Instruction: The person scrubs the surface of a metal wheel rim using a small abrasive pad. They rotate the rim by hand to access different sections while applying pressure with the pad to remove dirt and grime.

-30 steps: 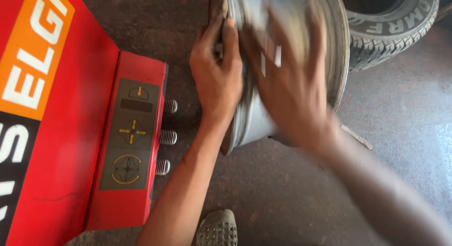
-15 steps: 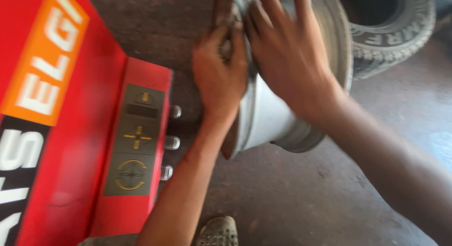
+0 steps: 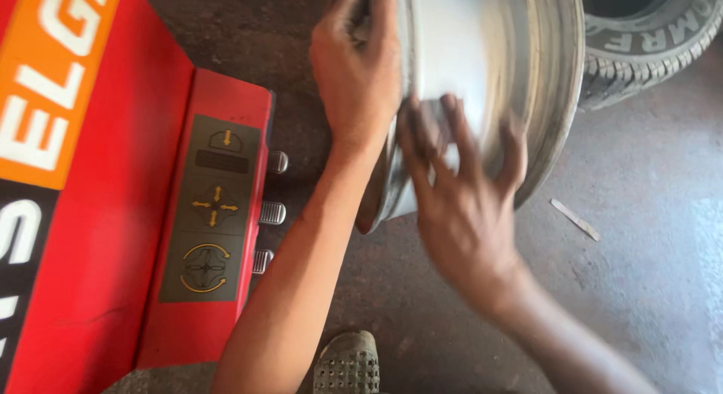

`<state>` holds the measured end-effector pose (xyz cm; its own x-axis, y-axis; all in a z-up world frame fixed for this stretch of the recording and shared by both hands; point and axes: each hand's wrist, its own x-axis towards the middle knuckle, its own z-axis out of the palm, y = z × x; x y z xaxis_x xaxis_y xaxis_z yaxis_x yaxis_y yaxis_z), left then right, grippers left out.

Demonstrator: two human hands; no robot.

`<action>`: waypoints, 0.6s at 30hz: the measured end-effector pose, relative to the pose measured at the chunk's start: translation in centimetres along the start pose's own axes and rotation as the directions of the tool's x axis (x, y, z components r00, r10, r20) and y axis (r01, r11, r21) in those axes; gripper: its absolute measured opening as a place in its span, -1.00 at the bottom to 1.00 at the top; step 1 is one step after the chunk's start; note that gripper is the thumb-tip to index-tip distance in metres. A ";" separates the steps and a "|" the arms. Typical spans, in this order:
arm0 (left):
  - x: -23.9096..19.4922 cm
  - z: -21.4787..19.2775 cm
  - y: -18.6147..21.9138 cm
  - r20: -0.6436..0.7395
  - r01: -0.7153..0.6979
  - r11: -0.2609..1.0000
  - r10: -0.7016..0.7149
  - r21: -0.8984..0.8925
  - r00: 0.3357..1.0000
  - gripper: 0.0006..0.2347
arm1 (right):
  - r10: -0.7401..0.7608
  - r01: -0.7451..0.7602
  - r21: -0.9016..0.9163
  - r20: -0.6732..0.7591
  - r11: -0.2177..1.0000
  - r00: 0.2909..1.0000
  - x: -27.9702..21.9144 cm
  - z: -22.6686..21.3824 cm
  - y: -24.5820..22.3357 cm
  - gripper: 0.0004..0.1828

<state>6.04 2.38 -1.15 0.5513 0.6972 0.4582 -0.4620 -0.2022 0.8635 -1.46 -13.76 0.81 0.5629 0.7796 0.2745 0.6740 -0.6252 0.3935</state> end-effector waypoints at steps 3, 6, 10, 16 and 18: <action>-0.4 0.0 -0.6 -0.001 -0.029 0.998 0.030 0.061 1.000 -0.77 | 0.025 -0.032 -0.029 -0.210 0.999 0.977 0.5 1.4 0.3 -0.11; -0.3 0.0 -0.4 -0.003 -0.007 0.990 0.007 0.138 1.000 -0.76 | 0.025 -0.003 0.219 -0.100 0.976 0.995 5.8 2.4 4.7 -0.23; 0.3 -0.2 0.7 0.033 -0.019 0.995 0.016 0.095 0.999 -0.77 | -0.007 0.013 0.060 -0.099 0.998 0.995 2.4 0.5 2.3 -0.18; -0.1 0.1 -0.7 0.043 -0.018 1.000 0.017 0.021 0.999 -0.75 | -0.018 0.002 -0.080 -0.200 0.997 0.980 2.6 3.0 3.2 -0.28; 0.4 -0.3 -0.4 0.063 0.042 0.996 -0.047 0.083 0.997 -0.75 | -0.018 0.024 0.025 -0.209 0.999 0.978 4.1 2.7 3.9 -0.34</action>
<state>6.23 2.98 -1.41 0.6151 0.6614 0.4292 -0.3794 -0.2288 0.8965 4.77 -13.10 1.07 0.4385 0.7812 0.4443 0.6991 -0.6072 0.3776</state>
